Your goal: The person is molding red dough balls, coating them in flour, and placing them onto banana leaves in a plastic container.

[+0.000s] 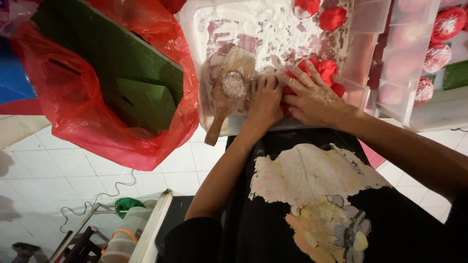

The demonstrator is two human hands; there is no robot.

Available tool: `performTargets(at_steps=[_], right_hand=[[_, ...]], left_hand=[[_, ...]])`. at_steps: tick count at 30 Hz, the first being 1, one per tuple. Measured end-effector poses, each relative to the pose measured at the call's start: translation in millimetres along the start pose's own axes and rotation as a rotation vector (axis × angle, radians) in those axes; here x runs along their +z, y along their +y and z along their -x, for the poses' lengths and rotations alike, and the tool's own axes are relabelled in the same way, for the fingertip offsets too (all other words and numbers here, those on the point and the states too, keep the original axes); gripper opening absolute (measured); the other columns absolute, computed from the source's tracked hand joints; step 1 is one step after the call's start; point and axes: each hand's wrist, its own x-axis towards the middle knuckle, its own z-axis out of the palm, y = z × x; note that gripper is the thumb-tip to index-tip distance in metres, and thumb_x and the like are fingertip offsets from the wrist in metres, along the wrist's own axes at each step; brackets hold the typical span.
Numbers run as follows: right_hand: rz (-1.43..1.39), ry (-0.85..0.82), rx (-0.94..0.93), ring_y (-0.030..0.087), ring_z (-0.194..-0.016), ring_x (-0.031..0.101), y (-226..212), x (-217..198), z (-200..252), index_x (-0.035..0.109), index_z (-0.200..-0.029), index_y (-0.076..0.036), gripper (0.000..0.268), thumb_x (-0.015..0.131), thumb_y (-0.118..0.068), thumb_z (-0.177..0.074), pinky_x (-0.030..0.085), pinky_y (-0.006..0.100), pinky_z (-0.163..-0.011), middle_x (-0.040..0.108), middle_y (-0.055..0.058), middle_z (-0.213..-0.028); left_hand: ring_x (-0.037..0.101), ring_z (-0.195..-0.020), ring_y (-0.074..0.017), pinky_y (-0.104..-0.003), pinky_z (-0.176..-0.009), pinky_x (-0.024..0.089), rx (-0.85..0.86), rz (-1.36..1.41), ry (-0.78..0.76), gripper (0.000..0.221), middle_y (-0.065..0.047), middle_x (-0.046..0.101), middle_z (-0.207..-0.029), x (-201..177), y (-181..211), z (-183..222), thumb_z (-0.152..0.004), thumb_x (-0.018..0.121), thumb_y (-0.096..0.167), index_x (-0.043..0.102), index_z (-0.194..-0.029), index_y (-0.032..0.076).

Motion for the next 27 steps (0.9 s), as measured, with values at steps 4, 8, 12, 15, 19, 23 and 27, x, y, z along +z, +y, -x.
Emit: performTargets(at_steps=[4, 8, 12, 15, 19, 23, 27], right_hand=[[0.076, -0.006, -0.011, 0.033, -0.156, 0.034, -2, -1, 1, 0.074, -0.099, -0.025, 0.031, 0.071, -0.045, -0.075, 0.018, 0.061, -0.127, 0.05, 0.006, -0.161], [-0.06, 0.009, 0.017, 0.034, -0.156, 0.033, 0, -6, 1, 0.074, -0.097, -0.019, 0.03, 0.074, -0.039, -0.074, 0.021, 0.061, -0.126, 0.048, 0.006, -0.162], [0.064, 0.027, 0.019, 0.034, -0.155, 0.035, -4, 1, 5, 0.075, -0.099, -0.024, 0.031, 0.074, -0.043, -0.075, 0.019, 0.06, -0.127, 0.047, 0.006, -0.164], [0.018, 0.022, 0.047, 0.033, -0.156, 0.033, 1, 5, 7, 0.074, -0.102, -0.026, 0.033, 0.072, -0.046, -0.076, 0.018, 0.059, -0.128, 0.046, 0.004, -0.165], [-0.259, 0.035, 0.085, 0.036, -0.157, 0.03, 11, 10, 11, 0.07, -0.111, -0.021, 0.04, 0.075, -0.04, -0.077, 0.017, 0.058, -0.127, 0.042, 0.007, -0.166], [-0.225, 0.055, 0.071, 0.037, -0.156, 0.03, 11, 7, 12, 0.07, -0.11, -0.018, 0.041, 0.076, -0.04, -0.076, 0.017, 0.058, -0.127, 0.043, 0.01, -0.165], [-0.174, 0.093, 0.051, 0.037, -0.155, 0.033, 10, 7, 12, 0.07, -0.109, -0.019, 0.039, 0.075, -0.042, -0.078, 0.019, 0.057, -0.126, 0.046, 0.011, -0.163]], left_hand=[[0.048, -0.118, -0.0326, -0.051, -0.101, 0.042, 0.014, 0.026, 0.003, 0.058, -0.007, 0.057, -0.117, 0, -1, -1, -0.049, 0.082, 0.023, 0.073, -0.106, 0.014], [0.05, -0.115, -0.0328, -0.052, -0.098, 0.042, 0.059, 0.011, 0.084, 0.056, -0.009, 0.058, -0.11, -14, 1, -3, -0.047, 0.081, 0.021, 0.074, -0.101, 0.012], [0.055, -0.105, -0.0352, -0.05, -0.092, 0.044, 0.083, 0.025, 0.254, 0.039, -0.012, 0.06, -0.102, -47, 6, -3, -0.049, 0.079, 0.013, 0.074, -0.087, 0.009], [0.055, -0.107, -0.035, -0.052, -0.094, 0.044, 0.11, 0.01, 0.24, 0.048, -0.01, 0.06, -0.103, -37, 2, -1, -0.048, 0.081, 0.018, 0.073, -0.096, 0.012], [0.055, -0.114, -0.0352, -0.06, -0.099, 0.045, 0.13, -0.083, 0.206, 0.085, -0.011, 0.061, -0.113, 13, -7, 1, -0.033, 0.089, 0.032, 0.069, -0.114, 0.014], [0.054, -0.119, -0.0361, -0.062, -0.102, 0.043, 0.118, -0.075, 0.174, 0.078, -0.012, 0.063, -0.118, 9, -5, -1, -0.042, 0.086, 0.029, 0.069, -0.116, 0.013], [0.052, -0.117, -0.0367, -0.063, -0.103, 0.039, 0.089, 0.01, 0.121, 0.066, -0.011, 0.061, -0.112, 3, -2, -5, -0.047, 0.084, 0.019, 0.07, -0.11, 0.009]])
